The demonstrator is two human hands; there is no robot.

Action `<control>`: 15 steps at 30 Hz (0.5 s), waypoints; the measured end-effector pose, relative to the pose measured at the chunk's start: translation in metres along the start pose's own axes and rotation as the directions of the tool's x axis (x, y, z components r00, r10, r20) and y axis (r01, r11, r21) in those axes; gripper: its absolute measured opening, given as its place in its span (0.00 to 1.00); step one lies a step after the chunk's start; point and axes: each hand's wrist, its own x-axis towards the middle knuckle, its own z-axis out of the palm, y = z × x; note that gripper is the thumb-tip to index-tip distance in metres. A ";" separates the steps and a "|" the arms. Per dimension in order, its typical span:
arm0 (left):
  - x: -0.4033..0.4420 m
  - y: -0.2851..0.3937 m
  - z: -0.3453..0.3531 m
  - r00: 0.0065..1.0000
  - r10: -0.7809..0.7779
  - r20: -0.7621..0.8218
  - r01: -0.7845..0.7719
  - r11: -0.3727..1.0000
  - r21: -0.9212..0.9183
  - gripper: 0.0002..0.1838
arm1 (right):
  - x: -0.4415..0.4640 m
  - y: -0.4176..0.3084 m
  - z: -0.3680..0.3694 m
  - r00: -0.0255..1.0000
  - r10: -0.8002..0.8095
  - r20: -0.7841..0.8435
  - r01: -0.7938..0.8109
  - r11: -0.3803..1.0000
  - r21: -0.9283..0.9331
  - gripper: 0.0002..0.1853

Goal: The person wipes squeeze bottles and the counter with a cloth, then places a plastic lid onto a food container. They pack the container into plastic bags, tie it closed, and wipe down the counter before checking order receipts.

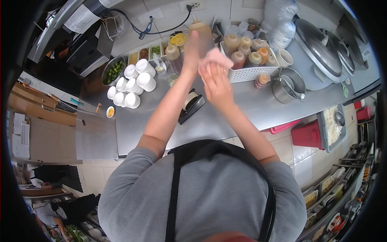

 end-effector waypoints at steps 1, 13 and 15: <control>0.003 -0.002 -0.001 1.000 0.001 -0.004 -0.001 1.000 0.000 0.23 | -0.012 0.000 -0.001 1.000 -0.002 0.002 0.002 1.000 0.003 0.24; -0.025 -0.027 0.008 0.977 0.175 0.123 -0.199 0.956 0.217 0.26 | -0.095 0.063 0.013 0.612 0.290 0.736 -0.451 -0.637 0.625 0.23; -0.043 -0.076 0.007 0.988 0.146 0.048 -0.152 0.976 0.159 0.30 | -0.041 0.032 -0.023 0.377 0.363 0.852 -0.395 -0.769 0.502 0.26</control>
